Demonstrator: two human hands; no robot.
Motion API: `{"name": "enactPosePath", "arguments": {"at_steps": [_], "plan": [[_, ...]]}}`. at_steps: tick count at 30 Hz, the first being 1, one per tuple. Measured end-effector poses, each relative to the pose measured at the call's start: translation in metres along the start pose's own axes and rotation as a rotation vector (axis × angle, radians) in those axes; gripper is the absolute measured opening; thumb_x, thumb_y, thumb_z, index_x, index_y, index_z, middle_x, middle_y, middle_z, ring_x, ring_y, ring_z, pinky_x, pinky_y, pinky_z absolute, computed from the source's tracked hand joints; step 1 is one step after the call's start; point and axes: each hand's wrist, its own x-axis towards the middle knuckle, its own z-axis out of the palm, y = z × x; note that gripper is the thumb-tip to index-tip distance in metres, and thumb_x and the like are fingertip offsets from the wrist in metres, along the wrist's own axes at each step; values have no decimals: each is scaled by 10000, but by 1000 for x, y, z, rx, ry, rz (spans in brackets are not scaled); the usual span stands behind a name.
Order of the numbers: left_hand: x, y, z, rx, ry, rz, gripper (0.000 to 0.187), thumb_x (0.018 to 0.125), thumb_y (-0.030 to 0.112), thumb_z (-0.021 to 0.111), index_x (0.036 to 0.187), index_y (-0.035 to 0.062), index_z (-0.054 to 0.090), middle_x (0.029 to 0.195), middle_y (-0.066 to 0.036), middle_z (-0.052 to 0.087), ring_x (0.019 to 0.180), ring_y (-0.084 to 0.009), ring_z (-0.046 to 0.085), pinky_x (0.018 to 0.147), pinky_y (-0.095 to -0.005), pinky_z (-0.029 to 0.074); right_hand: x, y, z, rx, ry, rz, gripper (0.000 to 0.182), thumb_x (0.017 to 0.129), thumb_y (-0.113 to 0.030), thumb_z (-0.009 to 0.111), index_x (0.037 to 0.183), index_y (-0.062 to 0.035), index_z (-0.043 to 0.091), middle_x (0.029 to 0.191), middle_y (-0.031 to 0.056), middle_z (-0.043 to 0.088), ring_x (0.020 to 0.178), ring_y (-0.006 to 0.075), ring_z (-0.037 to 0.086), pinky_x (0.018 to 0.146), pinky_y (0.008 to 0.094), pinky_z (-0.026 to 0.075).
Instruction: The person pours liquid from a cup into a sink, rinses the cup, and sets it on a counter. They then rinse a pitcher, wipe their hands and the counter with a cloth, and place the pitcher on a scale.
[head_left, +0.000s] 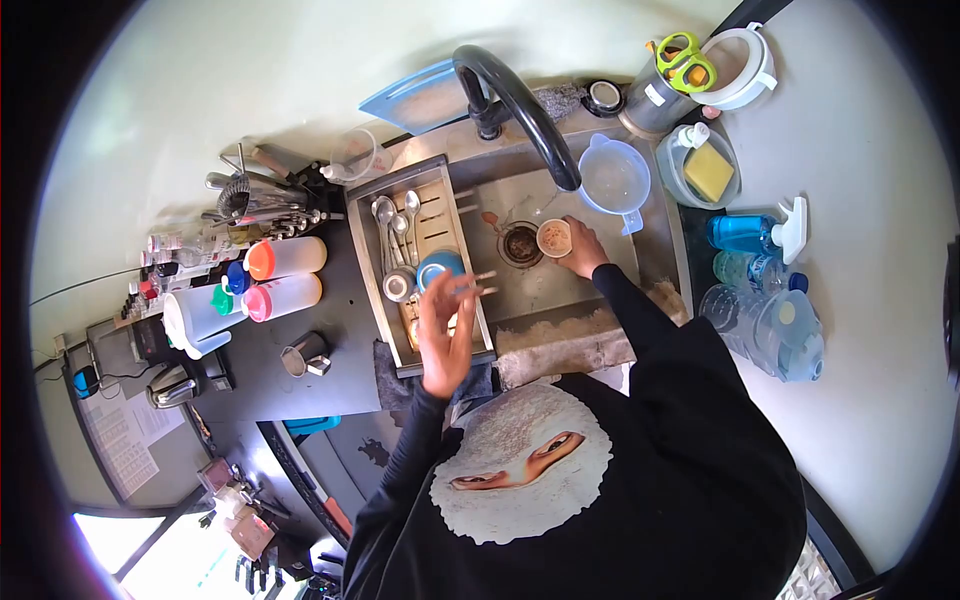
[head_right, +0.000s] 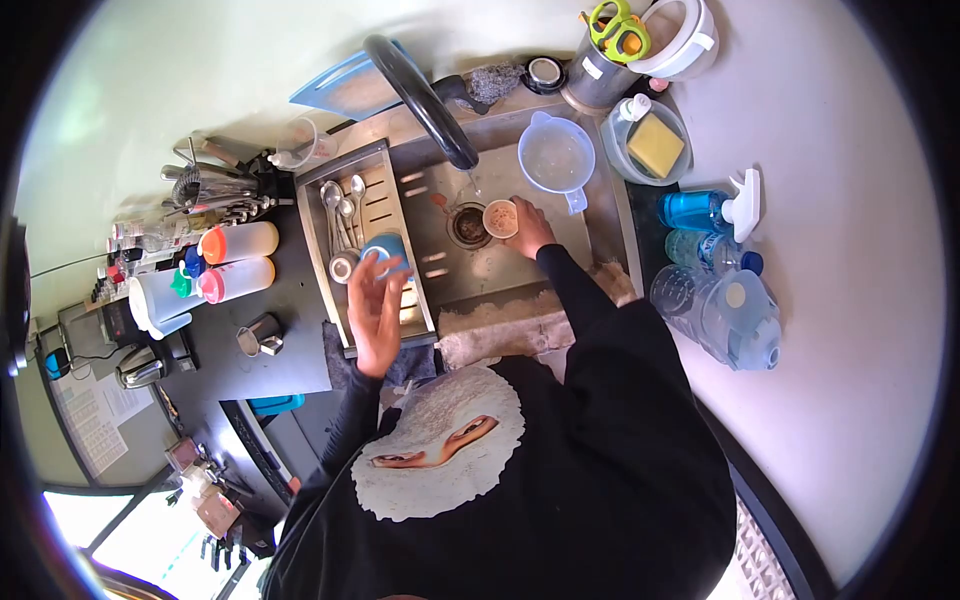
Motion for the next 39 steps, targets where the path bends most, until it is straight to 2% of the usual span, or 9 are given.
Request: {"name": "enactPosePath", "arguments": {"at_steps": [7,13,19,24,29,31,32,34,39], "plan": [[-34,-17,-3,-16,-2,-131,415,1052,90,540,1436,-7,419,1238,-163,655,1099,-221,672,960,-343,530,36,-18,19,221,-29,-89,971,714,-184,881,1503,-48,330,1337,235,578,1271,423,538,1051,462,464],[-16,-16,4,95,-93,-123,368,1046,138,574,1366,-29,501,1206,-172,685,1093,-228,689,934,-339,541,43,-48,13,402,150,25,953,703,-123,864,1492,-49,334,1424,214,536,1321,392,520,1090,450,448],[9,-19,26,124,-241,-101,319,1057,180,564,1302,-23,563,1175,-180,700,1069,-234,699,917,-329,540,41,-49,-11,314,259,-245,962,695,-115,869,1487,-55,327,1438,195,521,1317,379,526,1083,434,458],[13,-42,45,32,-332,-95,312,1066,215,559,1262,-26,586,1116,-162,718,945,-180,689,827,-307,533,21,-47,-33,375,21,-90,916,715,-217,880,1463,-41,382,1343,201,603,1267,383,573,1063,440,474],[4,-44,45,-16,-405,-214,358,1087,265,512,1290,-24,570,1164,-142,697,1045,-179,669,892,-305,522,13,-27,-38,332,-178,-201,838,775,-394,851,1413,-25,452,1272,212,645,1149,357,661,1015,408,523],[2,-43,44,-33,-436,-273,389,1101,294,476,1312,-23,554,1207,-125,677,1134,-181,648,944,-306,507,14,-27,-44,729,-714,414,808,805,-419,836,1395,-7,469,1249,239,647,1111,313,687,1001,360,550],[1,-43,43,-52,-428,-303,401,1102,315,469,1319,-11,555,1210,-117,678,1136,-181,649,938,-304,509,15,-26,-45,728,-715,415,808,805,-419,836,1395,-7,469,1249,239,647,1111,313,687,1001,360,550],[-1,-45,43,-69,-418,-334,412,1103,335,462,1326,2,556,1212,-110,678,1139,-180,650,931,-301,510,21,-18,-36,1036,-1040,719,789,835,-455,811,1369,26,488,1225,247,648,1089,289,697,969,345,578],[7,-57,43,-67,-388,-416,440,1090,375,486,1334,18,562,1238,-96,666,1127,-173,652,922,-306,516,28,-32,-29,1446,-786,760,742,913,-464,724,1374,61,474,1243,232,636,1137,320,671,999,381,572]]}}
